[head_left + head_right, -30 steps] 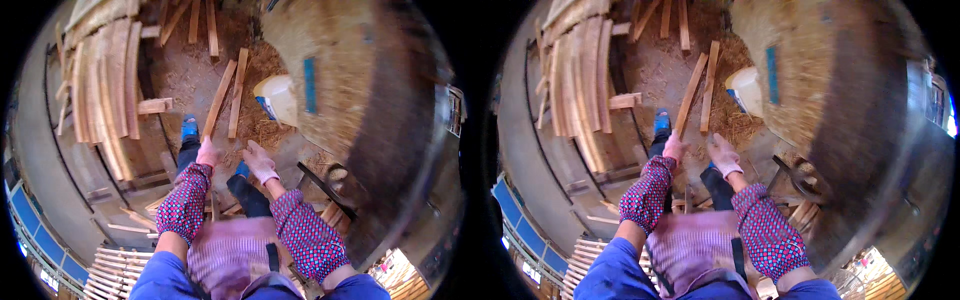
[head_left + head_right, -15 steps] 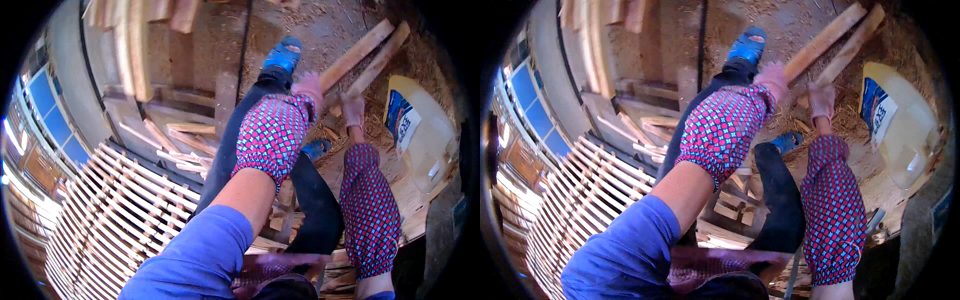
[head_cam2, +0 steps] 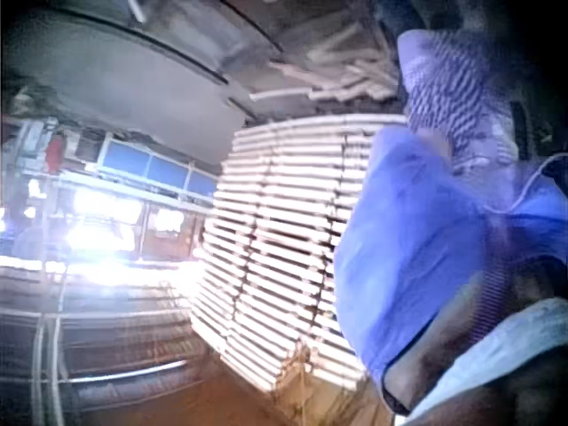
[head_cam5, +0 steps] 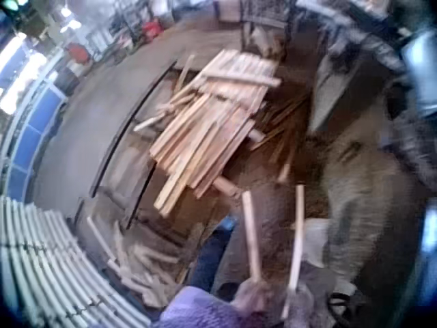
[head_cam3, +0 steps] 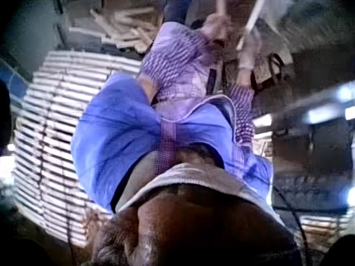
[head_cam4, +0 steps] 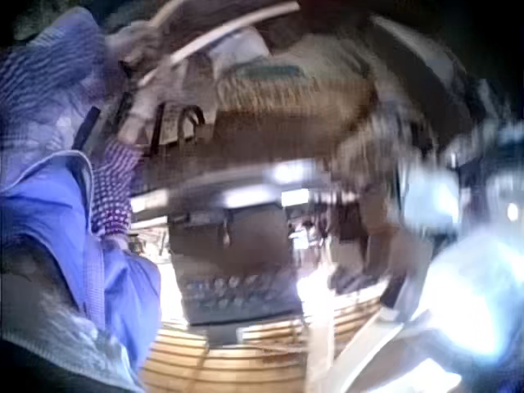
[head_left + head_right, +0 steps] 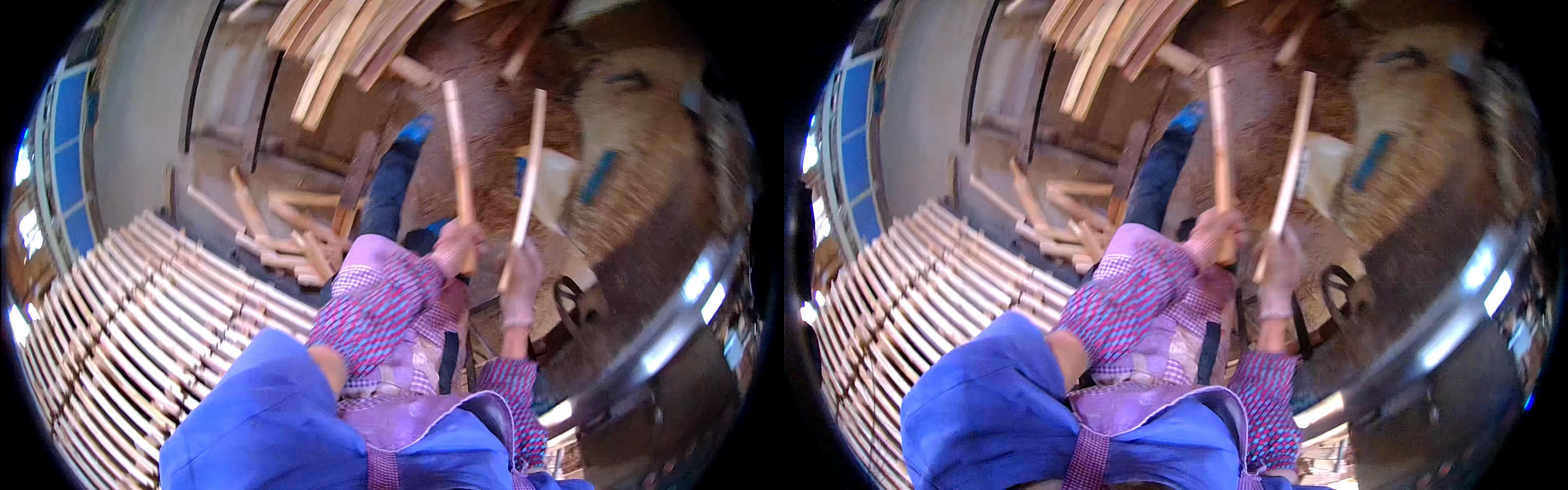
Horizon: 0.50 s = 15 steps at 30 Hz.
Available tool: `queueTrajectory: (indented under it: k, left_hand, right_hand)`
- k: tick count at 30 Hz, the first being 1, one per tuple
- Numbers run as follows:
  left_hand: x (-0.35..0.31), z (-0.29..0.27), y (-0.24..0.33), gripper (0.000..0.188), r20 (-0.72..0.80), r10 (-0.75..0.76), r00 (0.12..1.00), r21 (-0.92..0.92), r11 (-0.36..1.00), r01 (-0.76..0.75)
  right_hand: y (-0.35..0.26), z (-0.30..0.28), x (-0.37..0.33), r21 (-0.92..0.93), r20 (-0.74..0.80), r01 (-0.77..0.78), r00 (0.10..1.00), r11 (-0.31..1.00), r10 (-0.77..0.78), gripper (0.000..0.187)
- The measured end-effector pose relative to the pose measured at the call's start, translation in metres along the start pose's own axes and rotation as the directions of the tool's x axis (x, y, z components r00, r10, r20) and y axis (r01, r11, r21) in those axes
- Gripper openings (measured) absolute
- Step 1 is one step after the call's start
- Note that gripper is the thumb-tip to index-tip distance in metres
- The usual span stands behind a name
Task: The person picks up wood planks from a pile, feeds them through a woodworking machine, and stacks the processed planks onto a circular wooden rack.
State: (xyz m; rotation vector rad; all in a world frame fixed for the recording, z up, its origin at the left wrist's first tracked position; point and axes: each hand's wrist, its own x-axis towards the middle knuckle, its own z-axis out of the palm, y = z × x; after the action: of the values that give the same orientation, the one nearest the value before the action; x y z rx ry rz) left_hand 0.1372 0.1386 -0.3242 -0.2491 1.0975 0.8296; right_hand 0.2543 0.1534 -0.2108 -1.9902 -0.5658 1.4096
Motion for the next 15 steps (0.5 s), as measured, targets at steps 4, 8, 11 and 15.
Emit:
queueTrajectory:
  k: [4, 8, 11, 15]
  left_hand:
    - [-0.109, 0.031, 0.024, 0.015, -0.105, -0.039, 0.994, 0.045, 0.998, 0.043]
    - [-0.157, 0.03, 0.027, 0.035, 0.098, 0.064, 0.993, 0.052, 0.996, -0.069]
    - [-0.195, 0.075, 0.042, 0.041, 0.206, 0.143, 0.968, 0.109, 0.98, -0.168]
    - [-0.232, 0.088, 0.051, 0.05, 0.374, 0.133, 0.918, 0.226, 0.947, -0.229]
  right_hand:
    - [-0.071, -0.049, -0.141, -0.268, -0.018, 0.135, 0.989, 0.954, -0.145, 0.05]
    - [-0.093, -0.118, -0.25, -0.495, -0.071, 0.291, 0.925, 0.819, -0.372, 0.064]
    - [-0.063, -0.153, -0.274, -0.625, -0.188, 0.452, 0.703, 0.636, -0.686, 0.066]
    - [-0.003, -0.145, -0.299, -0.708, -0.454, 0.049, 0.732, 0.704, -0.508, 0.066]
